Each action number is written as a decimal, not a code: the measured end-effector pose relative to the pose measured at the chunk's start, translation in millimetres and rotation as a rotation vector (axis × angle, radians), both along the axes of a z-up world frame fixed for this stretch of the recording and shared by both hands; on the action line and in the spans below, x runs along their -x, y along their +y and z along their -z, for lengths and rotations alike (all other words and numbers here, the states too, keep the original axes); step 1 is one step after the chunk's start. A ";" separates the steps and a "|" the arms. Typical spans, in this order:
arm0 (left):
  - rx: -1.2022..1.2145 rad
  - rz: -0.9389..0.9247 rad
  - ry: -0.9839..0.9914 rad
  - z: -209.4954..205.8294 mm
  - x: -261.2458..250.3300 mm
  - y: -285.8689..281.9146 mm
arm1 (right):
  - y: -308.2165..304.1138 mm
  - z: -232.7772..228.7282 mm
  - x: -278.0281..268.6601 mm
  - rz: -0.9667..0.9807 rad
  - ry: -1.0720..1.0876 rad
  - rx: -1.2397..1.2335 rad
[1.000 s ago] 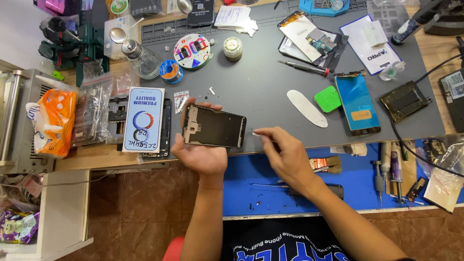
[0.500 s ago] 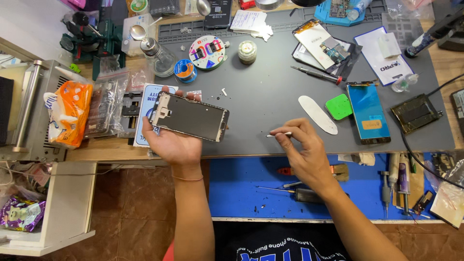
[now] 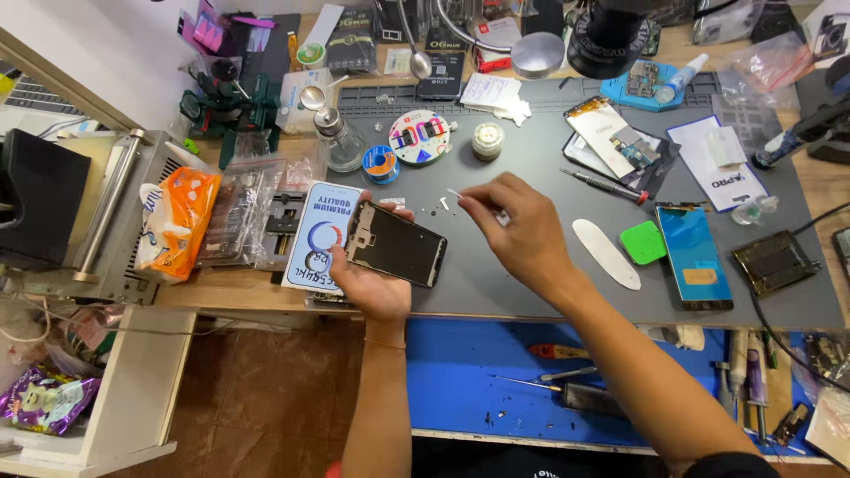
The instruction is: The person uses a precision knife to scrape adhesive from the edges of a disassembled smartphone frame. They then use a brush to sweep away debris and a cotton swab to clean the interior surfaces of the device.
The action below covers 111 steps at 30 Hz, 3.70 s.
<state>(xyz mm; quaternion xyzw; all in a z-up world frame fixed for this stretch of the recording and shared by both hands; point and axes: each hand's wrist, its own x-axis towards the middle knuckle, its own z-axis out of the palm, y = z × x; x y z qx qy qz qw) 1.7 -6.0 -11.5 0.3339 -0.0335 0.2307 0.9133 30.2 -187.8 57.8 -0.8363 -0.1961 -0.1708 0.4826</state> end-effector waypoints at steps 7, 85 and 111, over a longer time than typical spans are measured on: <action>-0.015 -0.053 -0.014 14.4 -2.3 4.0 | 94.3 14.4 -105.8 -0.102 -0.314 0.154; -0.317 -0.307 -0.132 24.0 63.8 -22.5 | 35.0 61.6 99.1 -0.096 -0.090 0.150; -0.470 -0.374 -0.151 14.7 60.8 -37.6 | 38.4 35.2 117.0 -0.198 -0.120 -0.023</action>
